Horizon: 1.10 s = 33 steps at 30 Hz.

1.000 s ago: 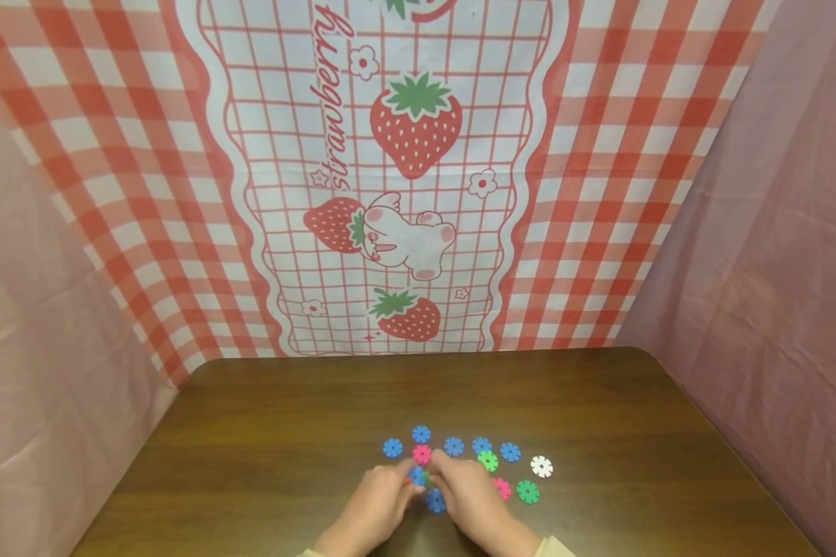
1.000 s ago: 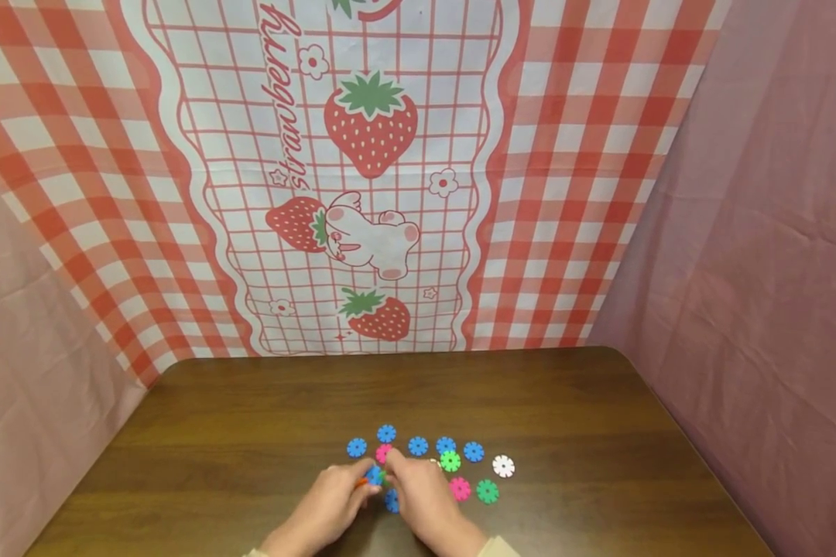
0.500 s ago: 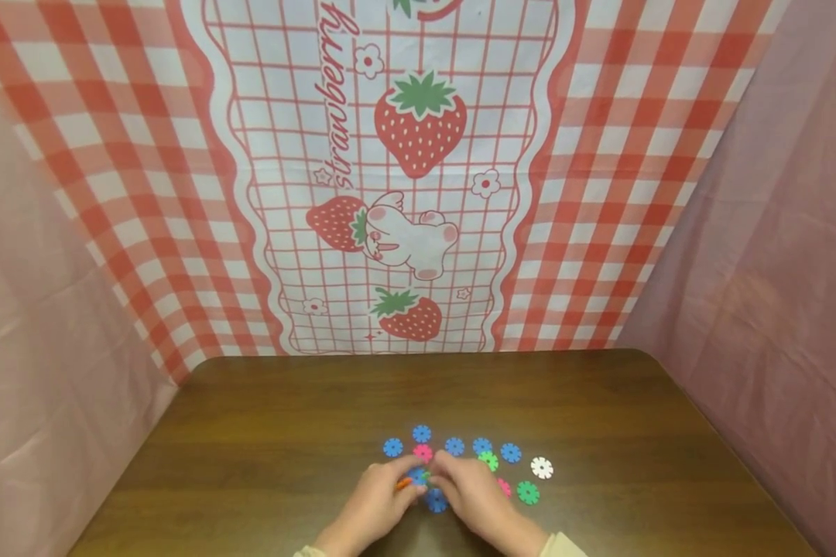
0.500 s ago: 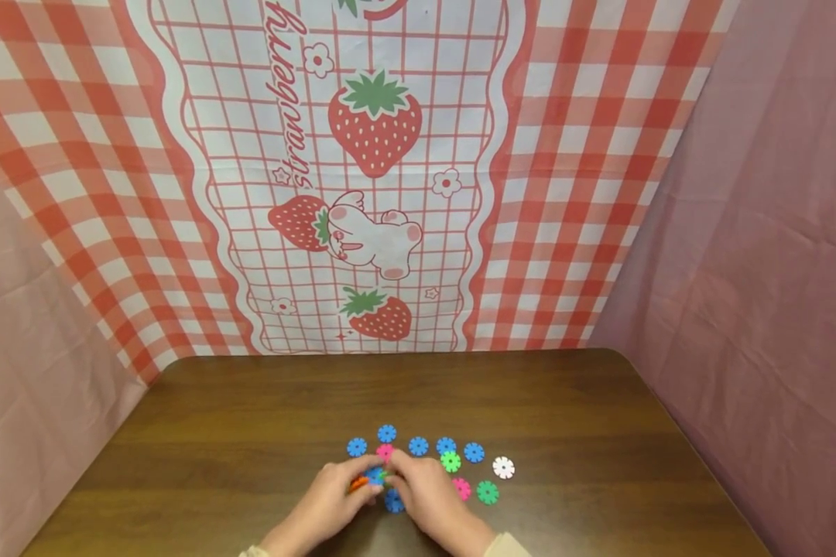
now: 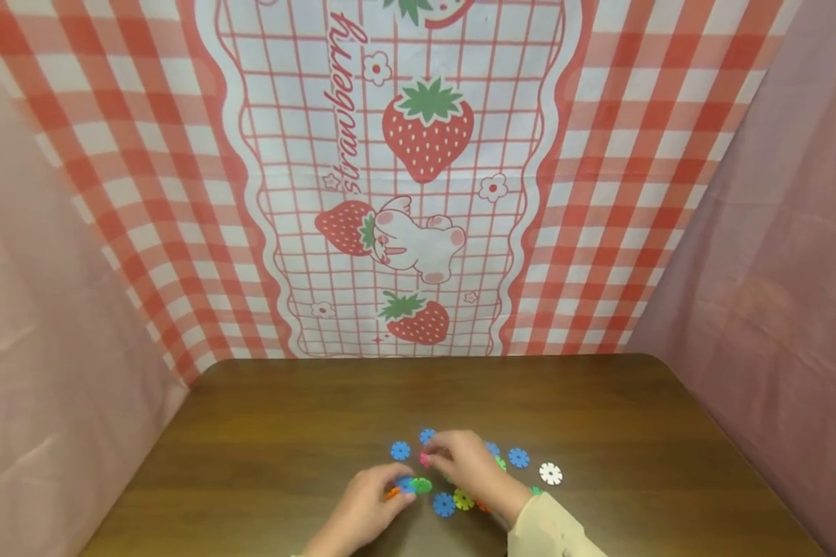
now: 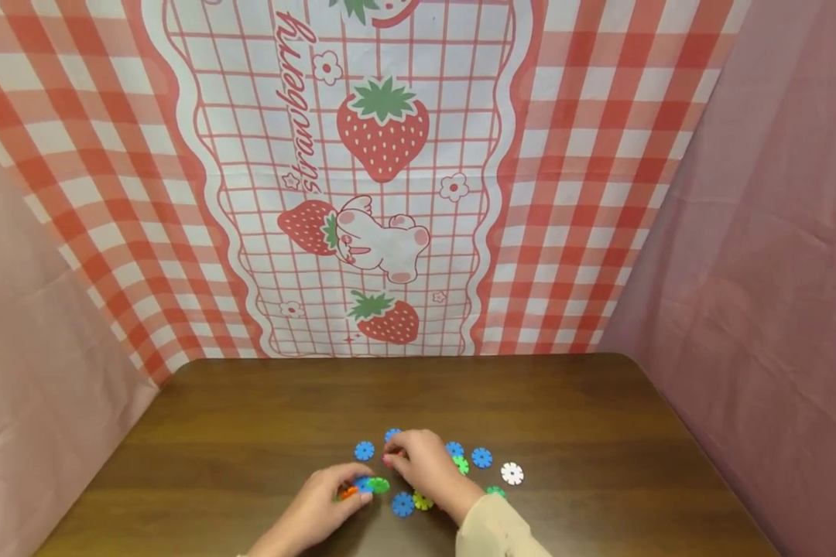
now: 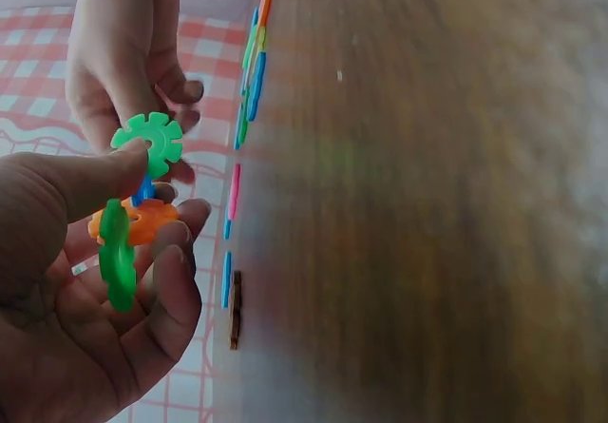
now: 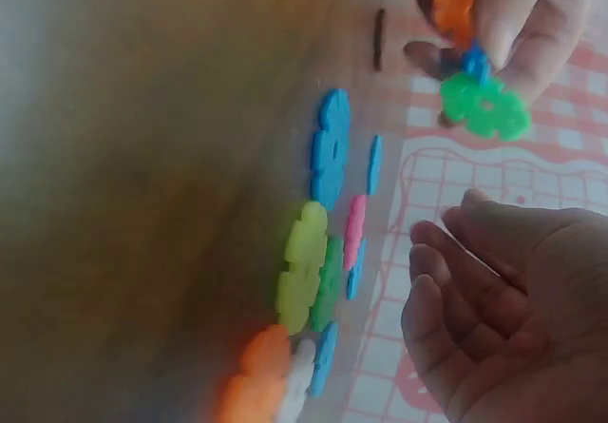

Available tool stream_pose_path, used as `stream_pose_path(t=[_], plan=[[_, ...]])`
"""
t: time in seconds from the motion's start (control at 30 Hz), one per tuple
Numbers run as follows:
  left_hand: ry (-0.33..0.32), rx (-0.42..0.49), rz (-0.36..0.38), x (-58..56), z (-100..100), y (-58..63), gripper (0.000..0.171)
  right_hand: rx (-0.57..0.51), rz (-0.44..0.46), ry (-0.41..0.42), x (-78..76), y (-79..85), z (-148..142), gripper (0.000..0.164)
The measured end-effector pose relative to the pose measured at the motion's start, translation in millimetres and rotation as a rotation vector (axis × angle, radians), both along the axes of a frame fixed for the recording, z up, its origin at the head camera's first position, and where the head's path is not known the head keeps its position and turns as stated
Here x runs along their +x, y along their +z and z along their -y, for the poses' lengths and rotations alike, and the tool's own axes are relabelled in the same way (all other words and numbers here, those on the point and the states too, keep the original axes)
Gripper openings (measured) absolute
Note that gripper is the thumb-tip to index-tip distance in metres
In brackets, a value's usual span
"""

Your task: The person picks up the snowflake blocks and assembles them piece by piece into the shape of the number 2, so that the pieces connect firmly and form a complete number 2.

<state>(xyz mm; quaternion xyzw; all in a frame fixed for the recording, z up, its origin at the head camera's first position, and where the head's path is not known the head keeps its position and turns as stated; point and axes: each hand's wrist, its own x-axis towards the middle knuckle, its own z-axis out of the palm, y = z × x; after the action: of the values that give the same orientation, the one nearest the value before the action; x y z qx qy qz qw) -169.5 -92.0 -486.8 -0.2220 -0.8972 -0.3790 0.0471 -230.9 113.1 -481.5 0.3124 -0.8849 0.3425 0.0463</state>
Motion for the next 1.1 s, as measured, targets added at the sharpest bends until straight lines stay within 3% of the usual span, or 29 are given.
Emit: stream_pose_path(t=[0.2,0.43,0.57,0.77,1.0,1.1], plan=[[-0.008,0.024,0.053,2.8,2,-3.8,0.019,0.122,-0.006,0.000,-12.3,-1.8,16,0.013],[-0.017,0.009,0.081,5.8,5,-4.9,0.019,0.306,0.033,0.035,-14.5,-4.6,28,0.036],[-0.022,0.010,0.094,6.6,6,-4.1,0.020,0.384,0.009,0.031,-15.5,-8.5,30,0.034],[-0.025,0.028,0.088,5.9,7,-1.4,0.020,0.374,-0.064,0.032,-17.8,-8.8,34,0.017],[-0.027,0.049,0.089,4.3,7,4.0,0.021,0.308,-0.049,0.013,-18.0,-7.1,35,0.029],[-0.028,0.070,0.097,3.8,7,5.8,0.021,0.226,-0.044,0.006,-17.4,-6.6,31,0.024]])
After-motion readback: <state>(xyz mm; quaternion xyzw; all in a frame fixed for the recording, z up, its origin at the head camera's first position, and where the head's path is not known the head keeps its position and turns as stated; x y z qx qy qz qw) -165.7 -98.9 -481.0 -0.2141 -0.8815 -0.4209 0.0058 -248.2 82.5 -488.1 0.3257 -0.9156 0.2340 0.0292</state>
